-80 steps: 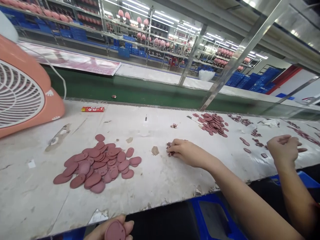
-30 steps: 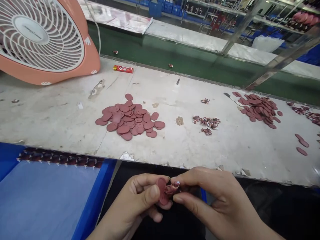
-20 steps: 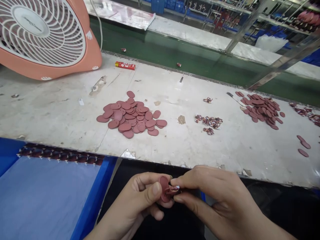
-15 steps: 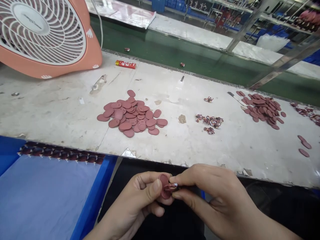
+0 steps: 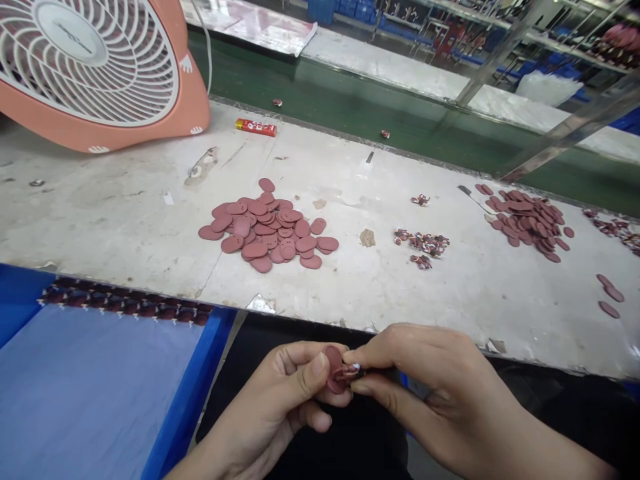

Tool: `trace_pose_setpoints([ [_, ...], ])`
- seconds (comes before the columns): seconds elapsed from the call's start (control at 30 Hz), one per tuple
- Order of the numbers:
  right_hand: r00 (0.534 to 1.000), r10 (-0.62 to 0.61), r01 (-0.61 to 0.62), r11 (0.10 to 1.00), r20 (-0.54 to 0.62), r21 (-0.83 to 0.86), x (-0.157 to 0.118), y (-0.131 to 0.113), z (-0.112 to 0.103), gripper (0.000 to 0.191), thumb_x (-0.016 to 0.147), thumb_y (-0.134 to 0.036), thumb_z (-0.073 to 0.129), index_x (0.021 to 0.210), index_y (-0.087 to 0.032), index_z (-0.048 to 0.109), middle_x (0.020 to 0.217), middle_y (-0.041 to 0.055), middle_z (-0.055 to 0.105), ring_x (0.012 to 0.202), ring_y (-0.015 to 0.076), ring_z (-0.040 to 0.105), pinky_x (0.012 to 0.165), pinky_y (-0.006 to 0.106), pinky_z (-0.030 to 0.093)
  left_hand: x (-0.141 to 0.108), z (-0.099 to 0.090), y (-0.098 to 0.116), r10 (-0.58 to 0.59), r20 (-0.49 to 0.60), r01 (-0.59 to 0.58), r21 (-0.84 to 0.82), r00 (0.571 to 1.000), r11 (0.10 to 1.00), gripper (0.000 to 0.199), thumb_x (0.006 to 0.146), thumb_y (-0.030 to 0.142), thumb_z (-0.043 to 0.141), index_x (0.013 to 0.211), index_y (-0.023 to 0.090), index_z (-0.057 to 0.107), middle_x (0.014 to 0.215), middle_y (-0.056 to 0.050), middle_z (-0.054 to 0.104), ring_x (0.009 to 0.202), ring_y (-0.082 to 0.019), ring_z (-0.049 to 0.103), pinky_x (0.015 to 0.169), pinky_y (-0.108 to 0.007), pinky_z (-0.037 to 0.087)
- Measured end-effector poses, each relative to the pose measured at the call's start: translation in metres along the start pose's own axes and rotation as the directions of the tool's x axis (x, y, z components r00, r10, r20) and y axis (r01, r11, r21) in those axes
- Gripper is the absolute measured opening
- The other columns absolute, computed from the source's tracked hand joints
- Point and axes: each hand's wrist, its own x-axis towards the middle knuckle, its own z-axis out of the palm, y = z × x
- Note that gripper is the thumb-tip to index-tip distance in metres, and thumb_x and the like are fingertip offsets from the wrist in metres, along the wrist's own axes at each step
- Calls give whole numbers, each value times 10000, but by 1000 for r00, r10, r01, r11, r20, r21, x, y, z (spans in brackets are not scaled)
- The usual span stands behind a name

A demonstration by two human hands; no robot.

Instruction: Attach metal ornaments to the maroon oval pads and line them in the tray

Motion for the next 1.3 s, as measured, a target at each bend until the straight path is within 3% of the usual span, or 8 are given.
trace_pose_setpoints([
  [0.2,1000,-20,20,1000,1,-21,3,-5,0,240,891,-39,601,1048,-220,626,881,-45,705,774,68,654,755,145,490,-2,2,4,-5,-6,5,5,1000,1000,264,736,402,794,785,143,787,623,3,613,554,-50,539,461,-84,461],
  [0.4,997,-6,14,993,71,-117,6,-9,-2,153,900,-40,554,902,-190,585,841,-19,683,731,99,635,701,193,483,-1,-2,0,0,-10,0,-15,1000,1000,289,733,410,794,790,127,781,625,-6,615,564,-56,535,458,-85,452],
  [0.73,997,-38,50,980,65,-195,6,-8,5,159,909,-68,536,989,-180,617,847,0,675,729,112,618,679,210,480,-1,-8,-8,42,16,-40,-76,999,996,225,767,365,776,816,146,795,624,-1,623,555,-49,538,473,-88,447],
  [1.0,999,-48,53,961,22,-273,2,-12,10,140,924,-93,522,924,-168,640,778,15,649,664,117,607,617,207,479,-7,-2,-2,28,-44,-31,-84,999,996,253,675,363,846,795,146,797,600,3,629,553,-62,575,465,-108,453],
  [1.3,999,-45,51,960,28,-277,5,-15,10,148,925,-90,507,922,-168,632,781,13,644,670,116,600,620,207,472,-7,-6,-5,33,-25,-35,-85,999,996,237,710,368,820,828,164,799,616,4,628,554,-58,562,470,-109,453],
])
